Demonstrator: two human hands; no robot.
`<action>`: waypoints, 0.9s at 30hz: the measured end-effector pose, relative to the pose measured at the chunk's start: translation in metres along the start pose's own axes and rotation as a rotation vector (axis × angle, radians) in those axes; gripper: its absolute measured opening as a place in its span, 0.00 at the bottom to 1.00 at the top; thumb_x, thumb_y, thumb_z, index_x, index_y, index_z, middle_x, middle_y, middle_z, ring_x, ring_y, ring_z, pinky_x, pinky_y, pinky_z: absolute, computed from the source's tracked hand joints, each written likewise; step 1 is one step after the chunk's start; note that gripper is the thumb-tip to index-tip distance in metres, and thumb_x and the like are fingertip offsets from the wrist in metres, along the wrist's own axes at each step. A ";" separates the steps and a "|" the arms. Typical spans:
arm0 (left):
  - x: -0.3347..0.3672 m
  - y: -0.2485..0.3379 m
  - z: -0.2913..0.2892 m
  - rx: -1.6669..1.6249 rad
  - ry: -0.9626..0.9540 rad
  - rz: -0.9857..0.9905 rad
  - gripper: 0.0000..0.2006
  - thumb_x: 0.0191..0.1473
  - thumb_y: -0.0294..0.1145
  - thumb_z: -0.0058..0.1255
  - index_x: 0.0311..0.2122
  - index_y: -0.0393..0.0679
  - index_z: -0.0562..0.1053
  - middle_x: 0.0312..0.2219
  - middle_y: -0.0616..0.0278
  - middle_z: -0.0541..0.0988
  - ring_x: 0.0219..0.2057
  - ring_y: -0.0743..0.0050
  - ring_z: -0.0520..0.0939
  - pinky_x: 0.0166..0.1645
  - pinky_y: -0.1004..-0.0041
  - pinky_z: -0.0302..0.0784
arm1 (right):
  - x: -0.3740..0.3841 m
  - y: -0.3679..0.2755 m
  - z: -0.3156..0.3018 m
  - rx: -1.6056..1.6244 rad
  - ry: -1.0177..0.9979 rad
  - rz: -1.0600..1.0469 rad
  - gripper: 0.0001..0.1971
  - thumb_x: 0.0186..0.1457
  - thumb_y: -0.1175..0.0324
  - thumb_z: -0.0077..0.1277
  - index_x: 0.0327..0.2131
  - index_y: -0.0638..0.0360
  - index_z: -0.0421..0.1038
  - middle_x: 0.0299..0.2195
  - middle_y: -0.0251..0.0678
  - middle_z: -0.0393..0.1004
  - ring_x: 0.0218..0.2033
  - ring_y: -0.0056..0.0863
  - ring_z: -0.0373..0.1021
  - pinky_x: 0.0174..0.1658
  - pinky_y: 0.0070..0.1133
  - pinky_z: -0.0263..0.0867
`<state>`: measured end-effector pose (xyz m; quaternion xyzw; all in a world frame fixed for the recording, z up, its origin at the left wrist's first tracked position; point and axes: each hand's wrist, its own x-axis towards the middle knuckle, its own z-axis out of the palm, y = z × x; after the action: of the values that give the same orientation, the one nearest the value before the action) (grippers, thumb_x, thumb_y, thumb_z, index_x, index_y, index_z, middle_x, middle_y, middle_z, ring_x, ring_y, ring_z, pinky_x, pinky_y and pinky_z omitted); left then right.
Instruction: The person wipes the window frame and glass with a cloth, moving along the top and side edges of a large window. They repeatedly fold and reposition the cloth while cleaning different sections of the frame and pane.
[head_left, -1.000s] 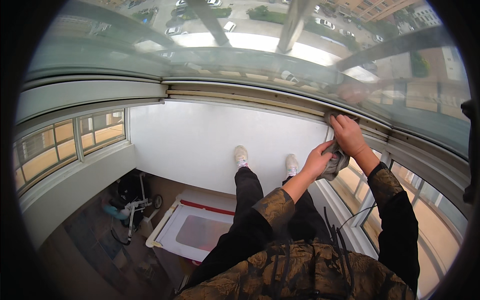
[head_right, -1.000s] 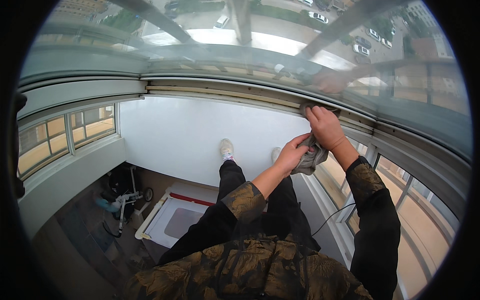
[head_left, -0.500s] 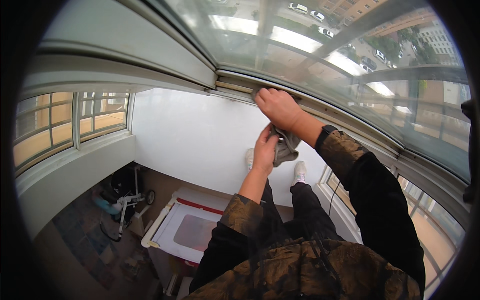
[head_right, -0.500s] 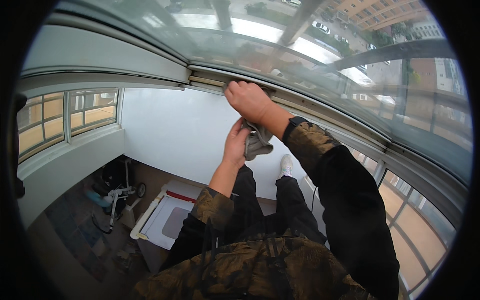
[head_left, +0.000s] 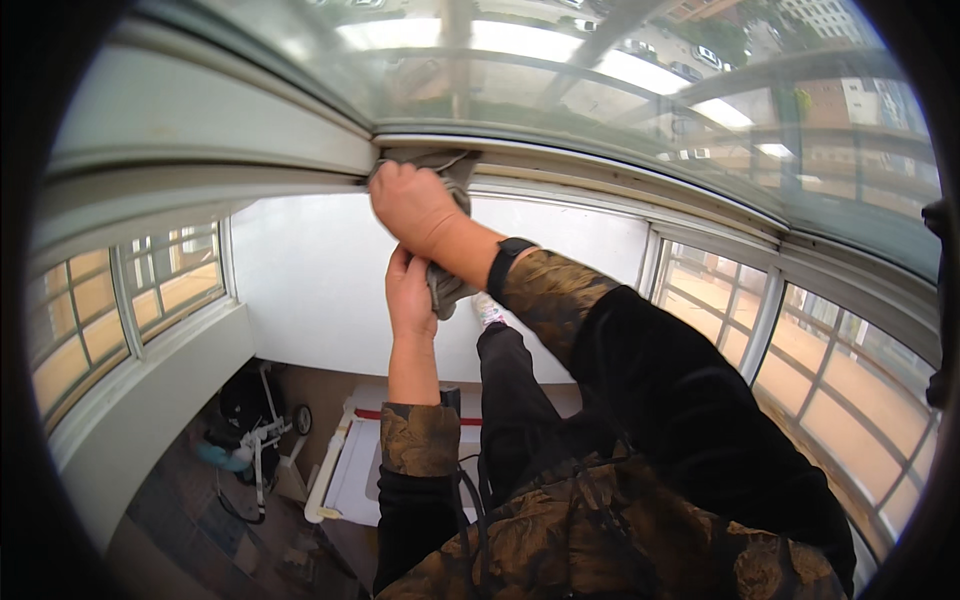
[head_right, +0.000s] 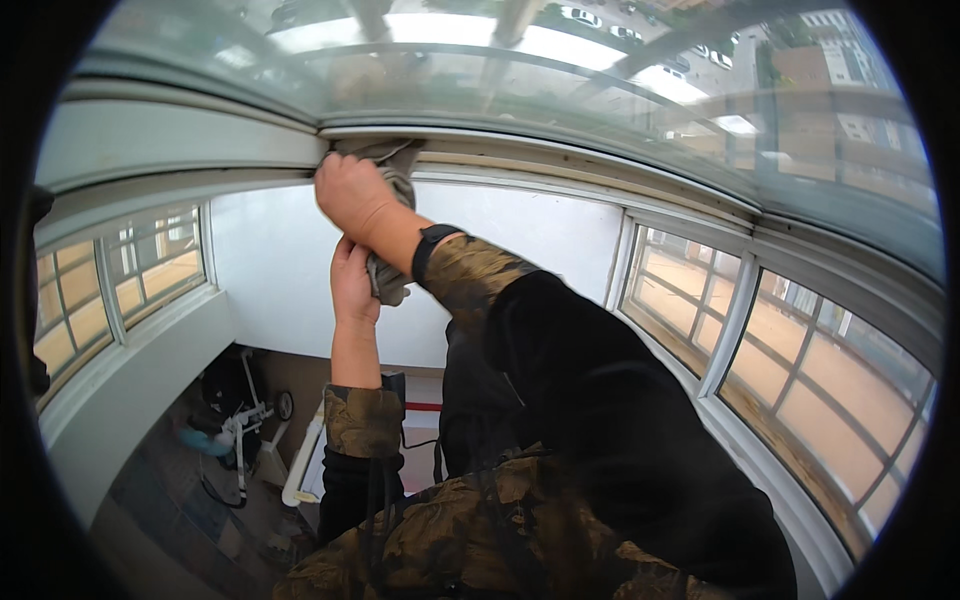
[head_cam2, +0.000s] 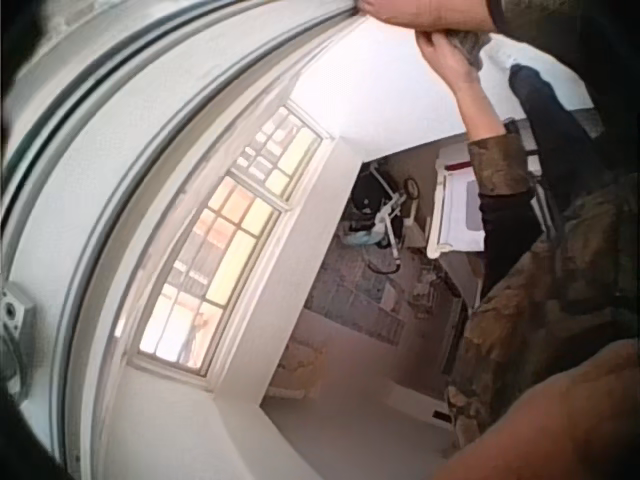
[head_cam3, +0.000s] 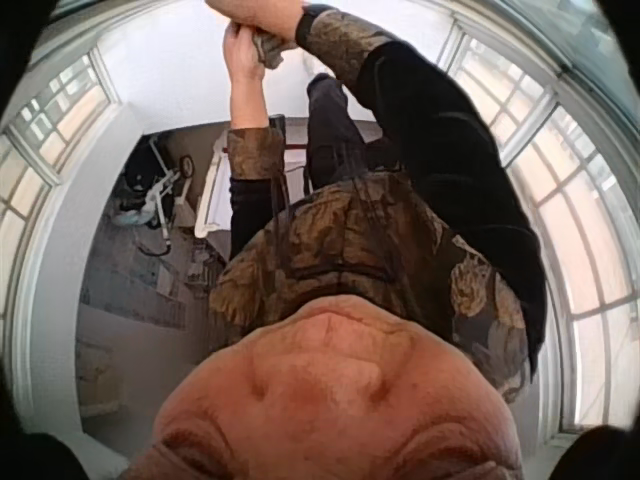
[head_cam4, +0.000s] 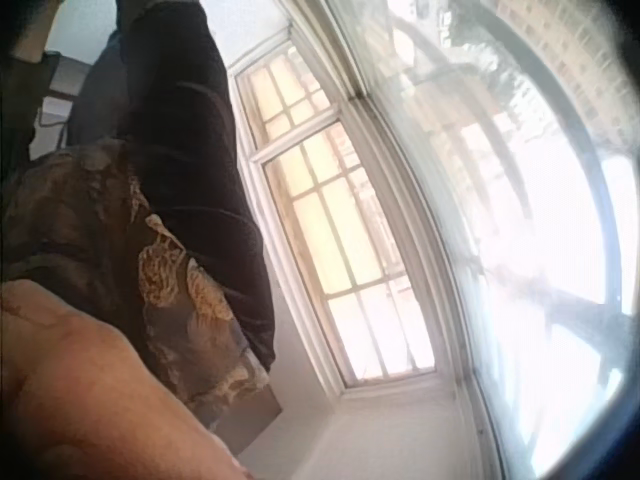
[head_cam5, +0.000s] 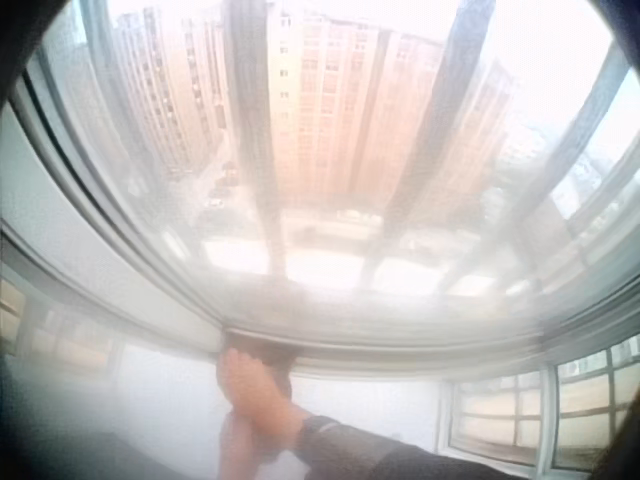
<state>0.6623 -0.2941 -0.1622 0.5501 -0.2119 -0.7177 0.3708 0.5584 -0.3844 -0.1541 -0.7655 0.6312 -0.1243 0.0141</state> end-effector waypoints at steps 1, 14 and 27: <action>0.001 -0.002 0.003 0.031 0.028 -0.017 0.17 0.64 0.26 0.50 0.57 0.34 0.71 0.50 0.59 0.79 0.48 0.72 0.80 0.54 0.72 0.76 | -0.001 0.000 0.002 -0.025 -0.057 -0.009 0.07 0.48 0.68 0.56 0.32 0.57 0.76 0.30 0.35 0.72 0.29 0.31 0.74 0.28 0.26 0.72; -0.019 -0.065 0.087 0.178 0.002 -0.089 0.20 0.64 0.28 0.53 0.60 0.35 0.70 0.54 0.56 0.77 0.53 0.67 0.79 0.58 0.68 0.75 | -0.071 0.099 -0.037 0.222 -0.177 0.127 0.08 0.50 0.70 0.58 0.34 0.60 0.76 0.32 0.42 0.82 0.34 0.35 0.81 0.31 0.29 0.76; -0.110 -0.205 0.276 0.446 -0.457 -0.282 0.16 0.64 0.24 0.45 0.55 0.34 0.74 0.45 0.61 0.82 0.44 0.76 0.81 0.52 0.73 0.77 | -0.316 0.300 -0.139 0.280 -0.187 0.624 0.09 0.50 0.68 0.55 0.36 0.57 0.76 0.33 0.44 0.80 0.39 0.47 0.78 0.42 0.39 0.75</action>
<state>0.3527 -0.1083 -0.1539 0.4667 -0.3630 -0.8024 0.0815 0.1858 -0.1205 -0.1274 -0.5345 0.8075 -0.1286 0.2140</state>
